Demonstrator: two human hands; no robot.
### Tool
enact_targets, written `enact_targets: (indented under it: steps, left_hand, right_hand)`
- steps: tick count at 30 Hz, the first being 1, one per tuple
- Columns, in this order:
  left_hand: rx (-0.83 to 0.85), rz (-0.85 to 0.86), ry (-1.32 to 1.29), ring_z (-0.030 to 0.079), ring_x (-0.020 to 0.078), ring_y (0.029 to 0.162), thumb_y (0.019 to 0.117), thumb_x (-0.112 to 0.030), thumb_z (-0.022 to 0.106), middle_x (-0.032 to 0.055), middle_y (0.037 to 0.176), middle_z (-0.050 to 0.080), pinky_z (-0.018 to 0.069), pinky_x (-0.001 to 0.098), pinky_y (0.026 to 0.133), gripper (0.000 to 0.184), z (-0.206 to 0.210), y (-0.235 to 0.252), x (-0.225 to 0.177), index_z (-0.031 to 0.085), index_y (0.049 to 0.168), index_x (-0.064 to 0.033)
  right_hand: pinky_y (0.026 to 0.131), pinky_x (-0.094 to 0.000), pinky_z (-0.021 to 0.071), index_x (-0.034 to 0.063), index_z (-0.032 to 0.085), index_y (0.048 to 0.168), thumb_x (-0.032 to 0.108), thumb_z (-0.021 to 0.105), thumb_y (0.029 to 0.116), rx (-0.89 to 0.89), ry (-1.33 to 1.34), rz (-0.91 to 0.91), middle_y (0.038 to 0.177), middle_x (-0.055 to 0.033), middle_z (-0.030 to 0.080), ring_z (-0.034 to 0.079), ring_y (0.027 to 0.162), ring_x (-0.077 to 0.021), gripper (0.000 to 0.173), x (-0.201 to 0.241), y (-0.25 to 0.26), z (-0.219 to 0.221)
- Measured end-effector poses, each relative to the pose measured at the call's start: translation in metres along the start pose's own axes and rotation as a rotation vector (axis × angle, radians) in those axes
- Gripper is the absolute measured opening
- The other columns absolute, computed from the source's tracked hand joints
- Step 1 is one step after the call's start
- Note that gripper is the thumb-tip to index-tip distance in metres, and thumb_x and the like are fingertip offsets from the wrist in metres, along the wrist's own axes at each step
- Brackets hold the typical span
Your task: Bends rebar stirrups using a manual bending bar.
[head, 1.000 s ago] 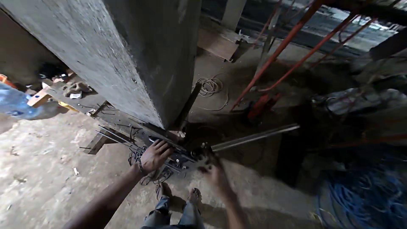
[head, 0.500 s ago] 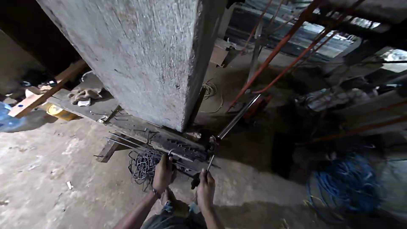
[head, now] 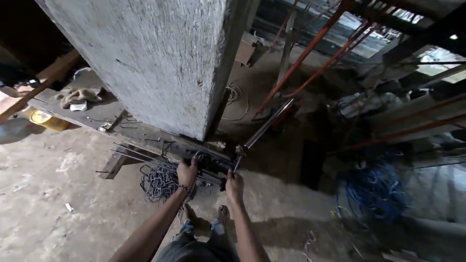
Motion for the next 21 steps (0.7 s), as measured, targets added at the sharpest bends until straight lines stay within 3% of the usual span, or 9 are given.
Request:
enact_targets:
  steps: [2,5,8,11,13,15,18,20,21]
  left_hand:
    - [-0.055,0.043,-0.033,0.070,0.0273,0.084,0.1032,-0.035,0.061,0.0165,0.096,0.070,0.0566,0.0485,0.081,0.041,0.003,-0.007,-0.003,0.061,0.122,0.0020]
    - [-0.142,0.127,-0.054,0.069,0.0229,0.072,0.1055,-0.029,0.058,0.0123,0.085,0.070,0.0575,0.0458,0.073,0.034,-0.001,-0.015,0.001,0.063,0.119,0.0017]
    - [-0.195,0.141,-0.048,0.069,0.0216,0.070,0.1063,-0.028,0.056,0.0112,0.082,0.070,0.0580,0.0448,0.073,0.033,-0.007,-0.013,0.002,0.065,0.115,0.0025]
    - [-0.174,0.090,0.023,0.070,0.0262,0.078,0.1054,-0.033,0.057,0.0147,0.088,0.071,0.0567,0.0488,0.078,0.038,-0.007,0.002,0.009,0.066,0.113,0.0030]
    - [-0.153,0.074,0.088,0.071,0.0299,0.085,0.1036,-0.037,0.060,0.0168,0.093,0.072,0.0558,0.0524,0.084,0.041,-0.007,0.007,0.010,0.066,0.115,0.0024]
    - [-0.127,0.068,0.156,0.072,0.0312,0.087,0.1028,-0.040,0.061,0.0174,0.094,0.072,0.0562,0.0535,0.084,0.045,-0.007,0.005,0.012,0.066,0.117,0.0023]
    - [-0.041,0.016,0.343,0.072,0.0345,0.088,0.1050,-0.051,0.050,0.0193,0.098,0.071,0.0573,0.0566,0.082,0.056,-0.007,-0.007,0.012,0.061,0.126,0.0001]
    - [-0.099,0.135,0.525,0.071,0.0382,0.099,0.1058,-0.051,0.046,0.0199,0.105,0.072,0.0541,0.0598,0.085,0.056,-0.009,-0.032,-0.002,0.058,0.131,-0.0027]
    - [-0.142,0.298,0.580,0.068,0.0399,0.107,0.1048,-0.046,0.049,0.0212,0.111,0.070,0.0524,0.0605,0.091,0.052,-0.005,-0.045,-0.006,0.060,0.130,-0.0016]
  right_hand:
    - [0.068,-0.0416,0.0612,-0.0033,0.067,0.097,0.035,0.043,0.1120,0.045,-0.041,-0.078,0.083,-0.0156,0.068,0.070,0.068,-0.0235,0.048,0.000,0.003,-0.007]
    - [0.068,-0.0405,0.0620,-0.0028,0.067,0.102,0.036,0.044,0.1116,0.169,-0.049,-0.159,0.083,-0.0147,0.069,0.070,0.067,-0.0222,0.046,-0.003,0.003,-0.005]
    - [0.069,-0.0403,0.0603,-0.0038,0.067,0.104,0.035,0.043,0.1118,0.220,-0.073,-0.204,0.082,-0.0145,0.067,0.067,0.067,-0.0220,0.046,0.003,-0.005,0.000]
    - [0.068,-0.0388,0.0601,-0.0031,0.067,0.100,0.036,0.042,0.1121,0.173,-0.102,-0.205,0.079,-0.0137,0.066,0.067,0.066,-0.0211,0.048,0.009,-0.007,0.006]
    - [0.075,-0.0433,0.0575,-0.0041,0.068,0.099,0.035,0.041,0.1123,0.137,-0.149,-0.202,0.083,-0.0168,0.066,0.067,0.075,-0.0258,0.049,0.012,-0.007,0.004]
    - [0.074,-0.0430,0.0581,-0.0016,0.069,0.095,0.036,0.041,0.1122,0.123,-0.186,-0.211,0.081,-0.0144,0.067,0.068,0.074,-0.0243,0.050,0.009,-0.004,0.002]
    - [0.074,-0.0428,0.0574,-0.0017,0.068,0.095,0.036,0.039,0.1127,0.158,-0.234,-0.194,0.081,-0.0143,0.067,0.068,0.075,-0.0247,0.051,0.007,-0.001,0.003]
    - [0.081,-0.0451,0.0574,-0.0036,0.068,0.100,0.035,0.036,0.1133,0.188,-0.291,-0.180,0.089,-0.0180,0.069,0.070,0.085,-0.0282,0.052,0.012,-0.002,0.002]
    - [0.084,-0.0461,0.0565,-0.0043,0.068,0.102,0.034,0.036,0.1134,0.197,-0.314,-0.186,0.093,-0.0195,0.069,0.070,0.089,-0.0296,0.052,0.014,-0.003,0.001]
Point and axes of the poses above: each hand's wrist, its own y-axis towards the middle knuckle, its own z-axis out of the palm, x = y × z, the point moved 6 cm from there along y, towards the middle knuckle
